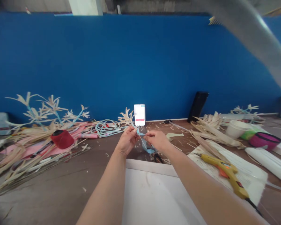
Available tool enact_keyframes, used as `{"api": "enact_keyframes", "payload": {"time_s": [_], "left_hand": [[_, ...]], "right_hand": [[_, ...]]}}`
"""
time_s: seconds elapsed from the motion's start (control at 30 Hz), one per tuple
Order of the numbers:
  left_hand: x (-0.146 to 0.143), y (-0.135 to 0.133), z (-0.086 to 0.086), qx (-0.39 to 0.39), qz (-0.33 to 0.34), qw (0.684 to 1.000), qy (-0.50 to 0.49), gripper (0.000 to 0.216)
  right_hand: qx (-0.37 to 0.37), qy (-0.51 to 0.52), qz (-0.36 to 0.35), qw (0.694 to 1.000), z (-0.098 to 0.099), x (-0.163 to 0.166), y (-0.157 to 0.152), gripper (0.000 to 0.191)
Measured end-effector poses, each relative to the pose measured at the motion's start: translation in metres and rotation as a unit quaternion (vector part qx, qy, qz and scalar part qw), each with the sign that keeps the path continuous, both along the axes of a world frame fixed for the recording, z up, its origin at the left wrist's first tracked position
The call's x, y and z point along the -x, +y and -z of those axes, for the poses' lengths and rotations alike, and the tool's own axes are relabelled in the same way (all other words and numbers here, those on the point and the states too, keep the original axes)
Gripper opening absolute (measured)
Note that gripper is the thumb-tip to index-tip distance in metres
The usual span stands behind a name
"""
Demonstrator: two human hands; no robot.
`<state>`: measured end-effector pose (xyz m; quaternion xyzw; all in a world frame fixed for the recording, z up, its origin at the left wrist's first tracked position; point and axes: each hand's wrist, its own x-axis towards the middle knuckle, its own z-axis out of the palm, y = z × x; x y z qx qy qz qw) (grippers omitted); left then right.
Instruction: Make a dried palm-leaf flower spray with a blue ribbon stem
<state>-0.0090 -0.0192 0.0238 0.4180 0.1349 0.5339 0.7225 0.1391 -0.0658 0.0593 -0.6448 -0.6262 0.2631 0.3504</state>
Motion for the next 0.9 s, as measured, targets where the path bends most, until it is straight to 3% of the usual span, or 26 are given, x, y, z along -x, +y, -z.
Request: {"api": "enact_keyframes", "payload": {"time_s": [0.17, 0.27, 0.33, 0.4, 0.47, 0.53, 0.63, 0.67, 0.73, 0.8, 0.9], "left_hand": [[-0.002, 0.004, 0.003, 0.012, -0.045, 0.998, 0.035, 0.032], [-0.003, 0.006, 0.004, 0.015, -0.072, 0.996, 0.042, 0.034], [-0.003, 0.006, 0.004, 0.014, -0.073, 0.996, 0.048, 0.034], [-0.003, 0.005, 0.003, 0.012, -0.072, 0.996, 0.058, 0.033], [-0.003, 0.006, 0.004, 0.01, -0.08, 0.994, 0.069, 0.032], [-0.004, 0.007, 0.005, 0.008, -0.093, 0.992, 0.08, 0.03], [-0.004, 0.01, 0.009, -0.002, -0.103, 0.99, 0.097, 0.027], [-0.004, 0.01, 0.01, -0.006, -0.102, 0.99, 0.102, 0.027], [-0.005, 0.011, 0.011, -0.011, -0.101, 0.989, 0.109, 0.026], [-0.005, 0.01, 0.011, -0.015, -0.104, 0.988, 0.111, 0.026], [-0.004, 0.009, 0.01, -0.035, -0.115, 0.987, 0.106, 0.025]], "right_hand": [[-0.037, 0.013, 0.084, 0.996, 0.005, -0.015, 0.012, 0.025], [-0.033, 0.108, 0.139, 0.984, 0.001, -0.036, 0.027, 0.023], [-0.05, 0.245, 0.183, 0.951, -0.009, -0.055, 0.039, 0.015], [-0.103, 0.413, 0.295, 0.855, -0.02, -0.076, 0.05, 0.004], [-0.104, 0.439, 0.331, 0.828, -0.027, -0.094, 0.054, 0.012], [-0.082, 0.442, 0.338, 0.827, -0.026, -0.1, 0.052, 0.013], [-0.054, 0.425, 0.299, 0.852, -0.013, -0.084, 0.039, 0.006], [-0.032, 0.419, 0.252, 0.871, -0.007, -0.073, 0.034, 0.009], [0.067, 0.375, 0.075, 0.922, 0.0, -0.048, 0.025, 0.014], [0.15, 0.34, -0.002, 0.928, 0.003, -0.024, 0.02, 0.023], [0.226, 0.354, -0.037, 0.907, 0.003, 0.0, 0.022, 0.043]]}}
